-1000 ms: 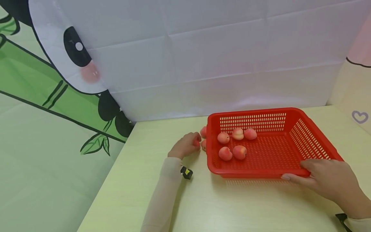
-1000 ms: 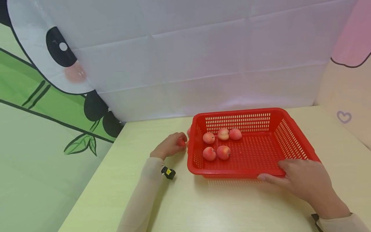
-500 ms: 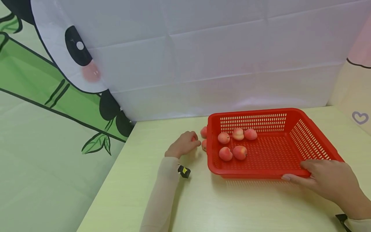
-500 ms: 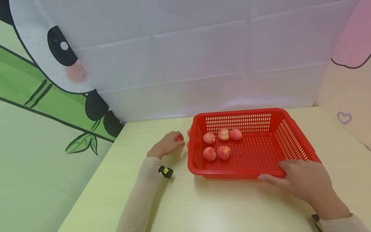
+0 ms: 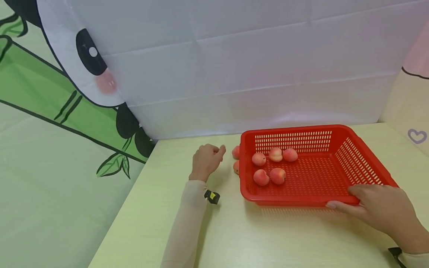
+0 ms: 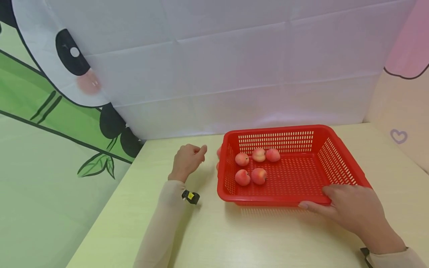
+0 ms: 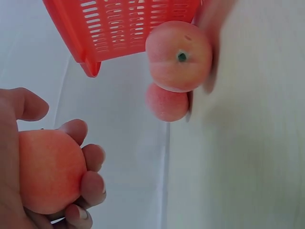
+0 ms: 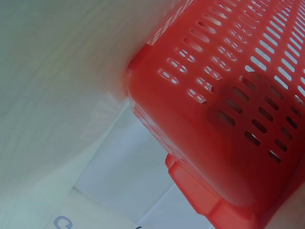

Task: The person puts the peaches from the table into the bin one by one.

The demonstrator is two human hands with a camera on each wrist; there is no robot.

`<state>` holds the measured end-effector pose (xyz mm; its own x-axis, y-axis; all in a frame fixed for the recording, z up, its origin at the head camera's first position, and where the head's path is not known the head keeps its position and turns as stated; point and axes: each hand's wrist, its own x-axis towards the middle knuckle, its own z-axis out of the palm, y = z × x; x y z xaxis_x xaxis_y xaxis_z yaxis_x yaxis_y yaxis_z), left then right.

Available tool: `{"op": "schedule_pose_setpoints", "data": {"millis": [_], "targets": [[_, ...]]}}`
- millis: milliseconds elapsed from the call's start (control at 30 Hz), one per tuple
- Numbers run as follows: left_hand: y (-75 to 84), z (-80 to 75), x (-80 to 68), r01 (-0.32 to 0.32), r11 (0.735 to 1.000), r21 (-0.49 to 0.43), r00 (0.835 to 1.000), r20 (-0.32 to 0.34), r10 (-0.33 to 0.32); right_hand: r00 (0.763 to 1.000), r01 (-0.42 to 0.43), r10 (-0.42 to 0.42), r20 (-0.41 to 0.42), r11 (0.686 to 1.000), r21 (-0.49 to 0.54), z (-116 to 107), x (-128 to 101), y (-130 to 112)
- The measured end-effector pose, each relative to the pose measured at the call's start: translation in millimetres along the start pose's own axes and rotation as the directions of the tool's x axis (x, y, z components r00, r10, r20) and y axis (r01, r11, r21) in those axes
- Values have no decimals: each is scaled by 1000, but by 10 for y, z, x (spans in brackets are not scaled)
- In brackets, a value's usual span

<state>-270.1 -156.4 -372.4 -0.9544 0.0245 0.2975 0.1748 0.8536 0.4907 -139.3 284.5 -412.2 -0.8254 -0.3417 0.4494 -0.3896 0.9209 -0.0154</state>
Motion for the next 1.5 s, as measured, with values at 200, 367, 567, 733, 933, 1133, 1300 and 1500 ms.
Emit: {"op": "schedule_pose_setpoints", "data": {"millis": [200, 367, 567, 733, 933, 1133, 1300, 1500], "targets": [[86, -55, -5, -40, 999, 18, 999, -26, 40, 1000, -4, 4, -2, 1000, 0, 3, 5, 2], [188, -144, -24, -96, 995, 41, 992, -74, 99, 1000, -7, 7, 1, 1000, 0, -2, 19, 1], [341, -284, -82, -164, 983, 77, 977, -128, 173, 1000, -11, 11, 15, 1000, 3, -14, 32, -9], [551, -446, -175, -225, 969, 106, 953, -181, 242, 999, -16, 16, 32, 1000, -1, -27, 37, -11], [852, -622, -330, -312, 937, 158, 910, -234, 342, 1000, -18, 18, 21, 1000, -9, -19, 1, 2], [1077, -748, -454, -412, 896, 166, 846, -294, 444, 999, 13, -13, -49, 1000, -2, -5, -16, 8], [1264, -823, -505, -547, 821, 164, 742, -359, 566, 1000, 5, -5, -22, 1000, -5, 17, -12, 5], [1480, -898, -546, -669, 735, 114, 658, -371, 656, 1000, 0, 0, 1, 1000, -7, 31, -16, 7]]}}
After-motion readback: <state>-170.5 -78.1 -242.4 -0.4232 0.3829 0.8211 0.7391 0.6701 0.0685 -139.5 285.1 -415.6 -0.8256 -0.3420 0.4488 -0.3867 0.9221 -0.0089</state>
